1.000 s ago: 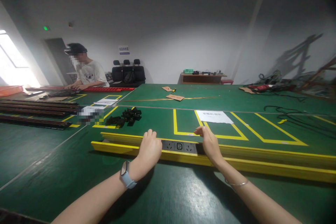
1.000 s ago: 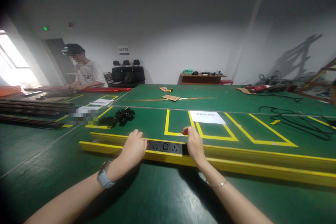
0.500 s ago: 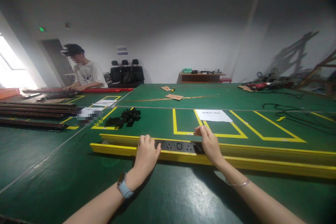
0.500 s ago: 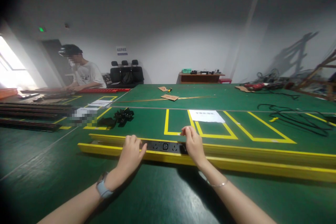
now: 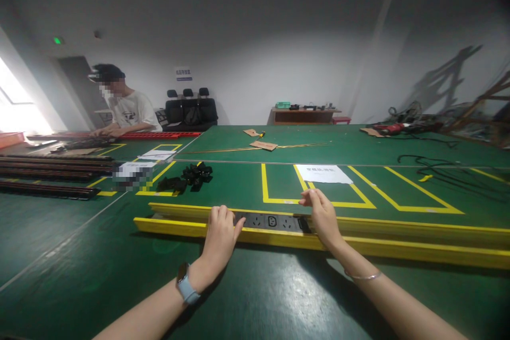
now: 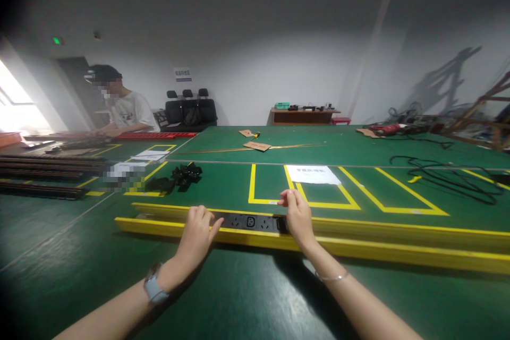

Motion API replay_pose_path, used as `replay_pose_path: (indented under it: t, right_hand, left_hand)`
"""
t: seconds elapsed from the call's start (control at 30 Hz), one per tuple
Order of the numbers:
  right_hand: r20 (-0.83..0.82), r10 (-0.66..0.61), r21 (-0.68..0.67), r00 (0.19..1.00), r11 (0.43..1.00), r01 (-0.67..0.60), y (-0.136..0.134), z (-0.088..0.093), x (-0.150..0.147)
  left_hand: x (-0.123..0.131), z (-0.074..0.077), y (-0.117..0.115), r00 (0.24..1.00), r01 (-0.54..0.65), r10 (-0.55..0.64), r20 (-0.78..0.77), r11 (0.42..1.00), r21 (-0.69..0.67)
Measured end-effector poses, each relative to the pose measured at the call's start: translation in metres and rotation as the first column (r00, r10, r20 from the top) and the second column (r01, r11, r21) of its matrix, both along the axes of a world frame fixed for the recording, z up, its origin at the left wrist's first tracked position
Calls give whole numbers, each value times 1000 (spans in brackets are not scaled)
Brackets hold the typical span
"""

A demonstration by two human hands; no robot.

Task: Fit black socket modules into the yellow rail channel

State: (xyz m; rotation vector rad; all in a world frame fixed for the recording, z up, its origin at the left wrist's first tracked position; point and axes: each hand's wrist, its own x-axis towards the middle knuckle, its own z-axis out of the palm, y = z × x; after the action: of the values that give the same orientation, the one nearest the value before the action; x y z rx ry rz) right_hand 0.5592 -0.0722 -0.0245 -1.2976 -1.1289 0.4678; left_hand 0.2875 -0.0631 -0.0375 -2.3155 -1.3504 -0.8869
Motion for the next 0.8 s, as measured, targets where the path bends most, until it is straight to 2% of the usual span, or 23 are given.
replay_pose_path:
  t: [0.4,0.53,0.63,0.73,0.8]
  right_hand:
    - [100,-34,70,994,997,27,-6,4,-5]
    - [134,-41,86,990,996,30,-8,4,-7]
    - [223,-23,114,975,993,-3,-10,8,-6]
    - [454,86,98,887,985,-145,-15,18,1]
    - [629,199,25,751,961,-276,-22,25,10]
  left_hand:
    - [6,-2,-3,997,-62,61,-43,998,-17]
    - [6,4,-5,994,-80,78,-71,996,-29]
    - [3,11,-6,995,-55,52,-88,998,-41]
    - [-1,15,-3,996,-25,20,-84,998,-58]
    - [-5,15,2,999,0,-2,-50,999,-47]
